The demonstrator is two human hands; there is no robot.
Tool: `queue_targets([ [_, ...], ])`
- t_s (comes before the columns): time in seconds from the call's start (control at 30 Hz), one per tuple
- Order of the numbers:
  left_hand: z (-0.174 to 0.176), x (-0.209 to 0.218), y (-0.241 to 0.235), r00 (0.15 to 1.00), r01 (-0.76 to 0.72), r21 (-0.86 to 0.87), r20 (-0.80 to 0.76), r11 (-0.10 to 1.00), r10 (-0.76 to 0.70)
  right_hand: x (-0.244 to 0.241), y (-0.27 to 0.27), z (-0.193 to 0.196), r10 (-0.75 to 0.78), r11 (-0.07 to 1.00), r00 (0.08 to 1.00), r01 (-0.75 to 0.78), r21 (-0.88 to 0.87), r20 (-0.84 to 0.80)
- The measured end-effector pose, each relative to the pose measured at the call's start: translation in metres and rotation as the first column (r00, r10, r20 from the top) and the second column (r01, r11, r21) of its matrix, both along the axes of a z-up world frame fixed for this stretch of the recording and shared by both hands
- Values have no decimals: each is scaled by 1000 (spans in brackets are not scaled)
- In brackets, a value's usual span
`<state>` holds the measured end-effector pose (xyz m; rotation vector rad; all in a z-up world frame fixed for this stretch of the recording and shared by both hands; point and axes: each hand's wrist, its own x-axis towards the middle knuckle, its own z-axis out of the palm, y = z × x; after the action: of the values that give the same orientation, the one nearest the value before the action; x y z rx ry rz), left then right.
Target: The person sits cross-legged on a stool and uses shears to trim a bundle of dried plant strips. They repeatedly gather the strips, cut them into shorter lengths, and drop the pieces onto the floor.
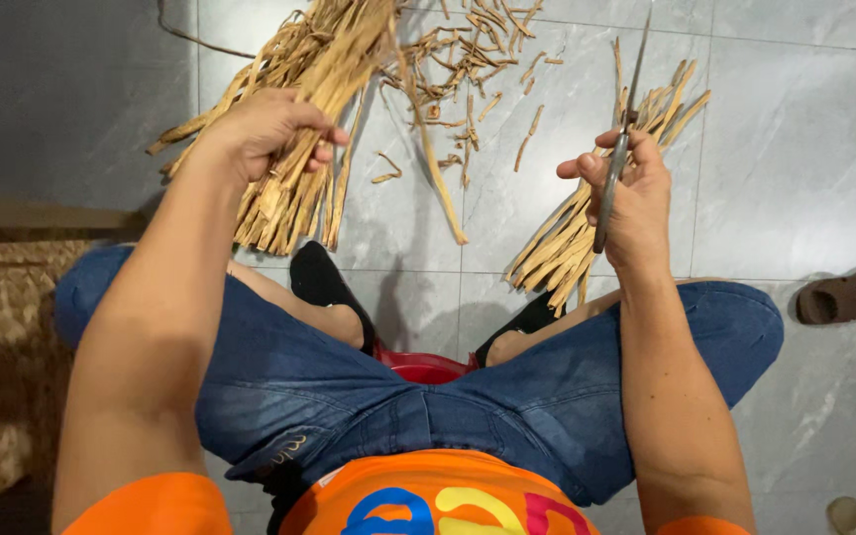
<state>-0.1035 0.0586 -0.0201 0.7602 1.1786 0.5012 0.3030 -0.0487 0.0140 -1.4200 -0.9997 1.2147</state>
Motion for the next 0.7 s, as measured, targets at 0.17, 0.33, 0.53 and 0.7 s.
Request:
queue_targets([
  [0.17,19,21,-23,995,-74,-68,56,995,78,-5,4,-7,14,999,1000,-13,-30,25],
  [0.33,22,47,-42,921,-244,-72,297,967,254,-13,8,-12,22,997,999,-19,-75,39],
  [0.53,12,71,-43,750,-368,-32,581,929,317,-34,5,-19,104,993,994,-106,-46,-39],
  [0.7,-1,95,-34,673,-450,-8,654,893,345,-63,-7,-22,255,963,942,-267,-28,-218],
])
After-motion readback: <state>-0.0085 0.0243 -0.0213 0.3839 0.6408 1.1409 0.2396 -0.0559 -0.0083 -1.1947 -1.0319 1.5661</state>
